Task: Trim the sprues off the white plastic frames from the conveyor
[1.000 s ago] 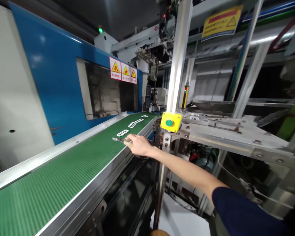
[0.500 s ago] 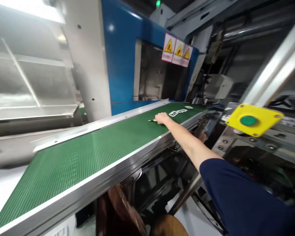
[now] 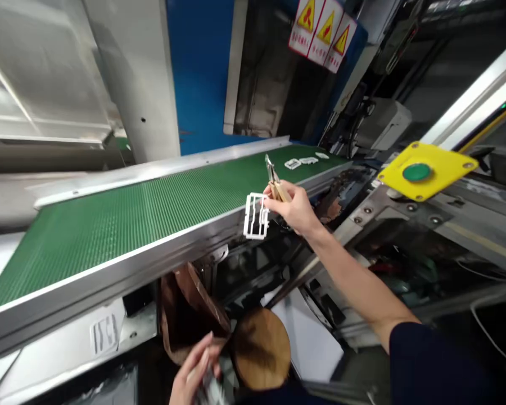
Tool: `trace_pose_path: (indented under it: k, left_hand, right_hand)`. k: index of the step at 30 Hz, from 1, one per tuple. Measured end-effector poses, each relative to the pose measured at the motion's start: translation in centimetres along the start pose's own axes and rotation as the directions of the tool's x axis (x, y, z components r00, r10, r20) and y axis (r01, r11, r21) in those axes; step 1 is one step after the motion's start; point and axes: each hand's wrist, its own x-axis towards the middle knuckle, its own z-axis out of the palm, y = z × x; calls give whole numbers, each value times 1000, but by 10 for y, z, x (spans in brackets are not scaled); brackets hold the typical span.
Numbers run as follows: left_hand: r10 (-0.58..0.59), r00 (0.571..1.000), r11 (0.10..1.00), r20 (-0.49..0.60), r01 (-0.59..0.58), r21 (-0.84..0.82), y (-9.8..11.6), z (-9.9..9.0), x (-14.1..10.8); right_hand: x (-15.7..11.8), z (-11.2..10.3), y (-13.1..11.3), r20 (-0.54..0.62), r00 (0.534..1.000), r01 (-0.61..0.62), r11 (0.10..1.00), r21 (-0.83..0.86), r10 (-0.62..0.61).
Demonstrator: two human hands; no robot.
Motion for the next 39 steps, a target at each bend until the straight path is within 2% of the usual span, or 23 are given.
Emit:
trace_pose_path:
  k: [1,3,6,8,10,13,15,16,17,19,21,22,23,24,25,26,29,30,31,32,34,39]
  left_hand:
    - [73,992,996,100,-68,-51,3,6,-1]
    - [147,955,988,256,-129,-84,9,20,-4]
    - [184,931,982,316,-184,-31,16,42,-13]
    - [190,936,979,296,-202,11,16,55,-19]
    - [196,942,977,272,-213,33,12,64,-22]
    - [241,936,964,256,-262,51,5,72,-24]
    - [325,912,933,249,-352,72,4,72,-23]
    - [394,884,897,252,-430,106,5,70,-22]
    - [480,833,831,275,-532,161,6,67,-21]
    - [628,669,599,399,-742,301,10,60,-17]
    - [674,491,319,552,-867,382,15,52,-13]
    - [672,428,225,604,-895,385,17,50,-11]
    - [671,397,183,626,-907,379,19,48,-10]
    - [674,394,186,625,-909,372,22,47,-10]
    - [670,425,230,609,-899,374,24,47,-11]
    - [654,492,309,575,-867,390,26,47,-12]
    - [516,767,612,381,-641,463,29,50,-14]
    - [459,831,695,314,-556,456,29,50,-14]
    - [408,875,764,259,-483,428,29,49,-13]
    - [366,903,818,226,-428,384,29,49,-11]
    - [297,929,889,220,-353,292,28,47,-9]
    - [235,923,935,304,-300,187,34,44,-8]
  right_hand:
    - [-30,5,-6,8,999,-50,995,83,49]
    - [-82,15,-12,28,981,-192,963,186,191]
    - [-136,27,-4,29,900,-420,849,321,435]
    - [-158,31,7,13,830,-514,755,407,558]
    - [-173,33,17,-1,774,-558,683,471,634]
    - [-187,32,23,-20,726,-584,632,509,687]
    - [-192,32,24,-25,707,-600,618,508,707]
    - [-194,32,24,-21,697,-611,610,505,716]
    - [-195,33,25,-9,687,-624,596,505,726]
    - [-196,34,26,46,657,-660,544,518,752]
    - [-197,35,28,152,616,-711,463,529,773]
    - [-199,36,29,219,596,-741,425,519,772]
    - [-200,36,30,282,577,-773,400,493,767]
    - [-202,37,30,336,562,-800,395,452,756]
    - [-205,37,30,367,559,-816,416,402,743]
    - [-208,37,30,372,575,-814,465,348,729]
    - [-219,39,33,305,701,-708,680,189,645]
    - [-223,40,34,288,735,-667,730,148,614]
    - [-227,41,35,275,755,-642,757,122,596]
    - [-230,42,36,270,760,-634,765,110,591]
    - [-234,43,37,265,753,-645,754,122,602]
    - [-235,42,32,238,766,-642,728,241,597]
